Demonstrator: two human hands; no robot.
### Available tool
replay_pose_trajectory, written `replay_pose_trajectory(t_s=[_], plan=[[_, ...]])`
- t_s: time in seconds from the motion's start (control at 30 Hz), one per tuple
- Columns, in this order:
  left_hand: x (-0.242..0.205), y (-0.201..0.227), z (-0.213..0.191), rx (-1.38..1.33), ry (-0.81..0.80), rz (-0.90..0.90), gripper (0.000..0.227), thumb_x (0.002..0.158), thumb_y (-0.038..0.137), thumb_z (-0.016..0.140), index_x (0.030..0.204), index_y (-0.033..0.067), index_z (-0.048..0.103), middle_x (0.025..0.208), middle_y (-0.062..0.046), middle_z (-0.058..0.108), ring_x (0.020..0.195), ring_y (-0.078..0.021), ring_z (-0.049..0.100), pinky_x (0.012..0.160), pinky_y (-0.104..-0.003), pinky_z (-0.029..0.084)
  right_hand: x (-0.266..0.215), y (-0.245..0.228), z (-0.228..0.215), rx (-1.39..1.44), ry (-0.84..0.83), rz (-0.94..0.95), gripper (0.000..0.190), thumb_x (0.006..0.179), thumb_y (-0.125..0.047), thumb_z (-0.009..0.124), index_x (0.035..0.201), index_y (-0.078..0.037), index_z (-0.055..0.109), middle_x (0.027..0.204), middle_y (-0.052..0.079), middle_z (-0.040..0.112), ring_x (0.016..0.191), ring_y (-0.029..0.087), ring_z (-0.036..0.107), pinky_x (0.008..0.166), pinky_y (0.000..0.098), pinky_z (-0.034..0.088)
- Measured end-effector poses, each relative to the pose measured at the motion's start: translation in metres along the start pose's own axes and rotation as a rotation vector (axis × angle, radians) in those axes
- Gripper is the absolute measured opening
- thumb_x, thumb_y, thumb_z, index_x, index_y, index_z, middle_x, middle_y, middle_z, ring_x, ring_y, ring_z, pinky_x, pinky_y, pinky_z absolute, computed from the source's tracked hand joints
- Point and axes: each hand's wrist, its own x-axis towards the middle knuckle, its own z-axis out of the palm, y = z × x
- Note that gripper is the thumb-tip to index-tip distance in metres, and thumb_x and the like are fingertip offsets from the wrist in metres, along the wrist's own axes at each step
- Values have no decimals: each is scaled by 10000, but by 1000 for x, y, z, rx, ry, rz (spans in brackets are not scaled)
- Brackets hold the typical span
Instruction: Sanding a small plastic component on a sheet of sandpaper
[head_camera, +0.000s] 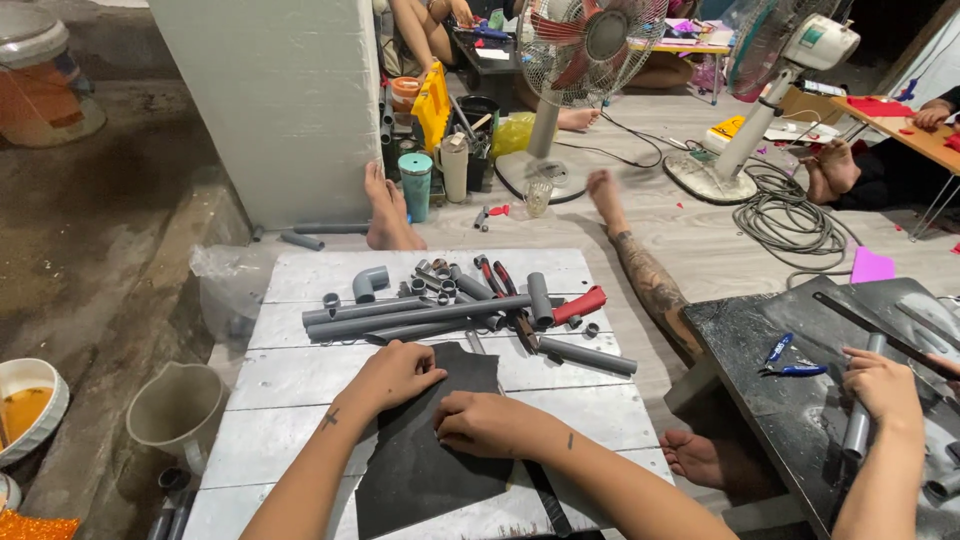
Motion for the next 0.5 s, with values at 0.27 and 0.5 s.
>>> replay_pose_trajectory(t_s=[0.27,0.5], plan=[[14,-9,9,-64,66,65,250,907,303,698,913,64,769,911,-227,769,934,-451,732,828,-537,583,-3,36,31,-1,9,115,235,849,-170,701,934,-18,545,1037,167,568,967,383,644,763,454,574],[3,6,-3,-81,63,57,205,880,290,715,879,91,762,863,-192,775,914,-414,738,828,-491,586,-1,21,-1,-119,138,206,128,1012,-186,551,1003,-67,505,830,117,564,785,339,678,641,393,574]])
